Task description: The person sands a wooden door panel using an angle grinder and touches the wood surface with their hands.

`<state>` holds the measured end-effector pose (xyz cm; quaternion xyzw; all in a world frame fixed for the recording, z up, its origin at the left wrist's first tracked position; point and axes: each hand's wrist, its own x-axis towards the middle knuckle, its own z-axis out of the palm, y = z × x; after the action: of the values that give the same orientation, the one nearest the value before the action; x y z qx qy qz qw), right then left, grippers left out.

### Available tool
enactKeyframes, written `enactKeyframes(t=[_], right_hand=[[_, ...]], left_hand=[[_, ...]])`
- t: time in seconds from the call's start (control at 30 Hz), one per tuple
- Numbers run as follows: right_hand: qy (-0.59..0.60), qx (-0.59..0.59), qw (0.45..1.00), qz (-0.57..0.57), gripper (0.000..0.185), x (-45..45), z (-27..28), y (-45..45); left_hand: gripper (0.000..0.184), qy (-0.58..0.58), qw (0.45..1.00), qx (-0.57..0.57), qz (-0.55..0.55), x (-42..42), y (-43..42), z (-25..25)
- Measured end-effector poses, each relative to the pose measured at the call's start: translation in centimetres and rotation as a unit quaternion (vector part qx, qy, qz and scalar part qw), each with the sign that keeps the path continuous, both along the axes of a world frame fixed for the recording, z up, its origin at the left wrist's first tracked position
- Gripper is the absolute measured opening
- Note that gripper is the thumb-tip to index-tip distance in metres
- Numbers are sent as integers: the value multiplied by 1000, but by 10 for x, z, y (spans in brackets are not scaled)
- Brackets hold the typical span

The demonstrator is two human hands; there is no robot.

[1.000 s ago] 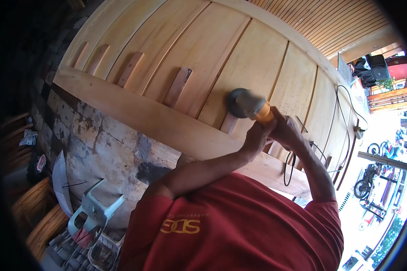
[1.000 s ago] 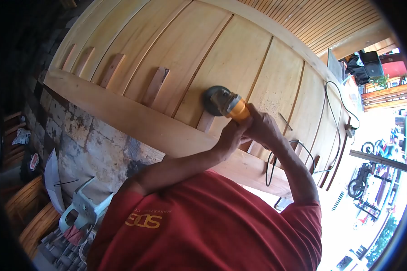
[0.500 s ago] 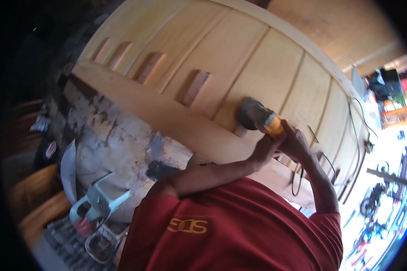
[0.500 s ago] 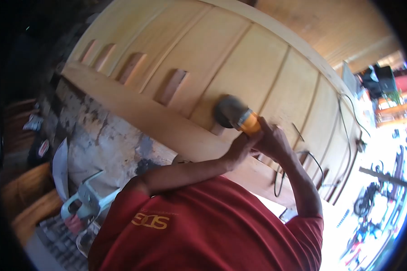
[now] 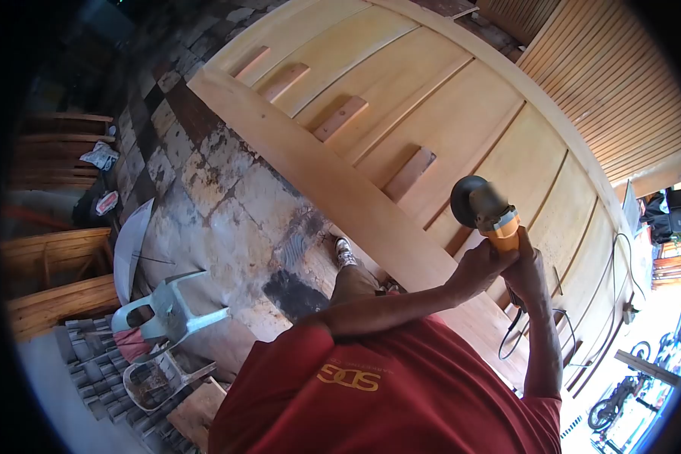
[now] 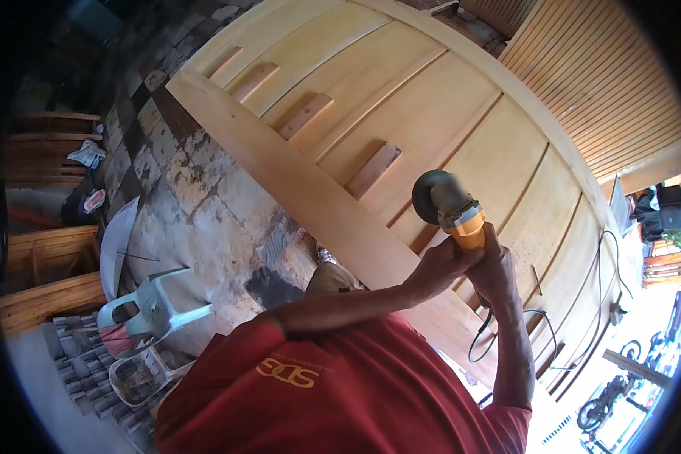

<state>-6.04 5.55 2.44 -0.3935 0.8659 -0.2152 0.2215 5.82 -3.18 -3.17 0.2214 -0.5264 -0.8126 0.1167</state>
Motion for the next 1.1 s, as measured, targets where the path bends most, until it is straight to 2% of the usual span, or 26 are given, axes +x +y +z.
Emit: enactKeyframes(t=[0.1, 0.13, 0.23, 0.27, 0.3, 0.37, 0.43, 0.53, 0.7, 0.73, 0.9, 1.03, 1.1], right_hand=[[20, 17, 1000, 0, 56, 20, 2, -36], [27, 30, 999, -1, 56, 26, 1, -50], [8, -25, 999, 31, 60, 43, -9, -100], [13, -8, 999, 35, 64, 49, -11, -118], [19, 11, 999, 38, 64, 57, -7, -140], [28, 52, 997, 40, 65, 75, -2, -180], [11, 25, 998, 64, 64, 80, -14, -210], [31, -19, 994, 105, 64, 95, -21, -242], [31, -18, 987, 158, 67, 116, -22, -269], [39, -65, 980, 185, 71, 114, -33, -270], [49, -39, 978, 201, 74, 112, -46, -284], [100, 16, 976, 194, 66, 100, -45, -291], [67, 14, 984, 162, 67, 88, -46, -295]], left_hand=[[57, 45, 994, -42, 91, 10, -26, -15], [55, -16, 998, -18, 54, 17, -41, -18], [59, -40, 995, -54, 78, 41, -88, -24], [64, -44, 997, -9, 68, 48, -104, -28], [66, -21, 991, -63, 113, 52, -117, -41], [64, -50, 992, -51, 107, 68, -153, -40], [61, -12, 985, -43, 167, 84, -181, -28], [62, -37, 984, 3, 172, 100, -209, -36], [61, -77, 978, -36, 188, 126, -232, -38], [62, -69, 978, -27, 196, 126, -233, -43], [61, -61, 976, 8, 209, 125, -236, -74], [55, 7, 974, 101, 203, 112, -244, -67], [53, 29, 976, 134, 171, 99, -252, -66]])
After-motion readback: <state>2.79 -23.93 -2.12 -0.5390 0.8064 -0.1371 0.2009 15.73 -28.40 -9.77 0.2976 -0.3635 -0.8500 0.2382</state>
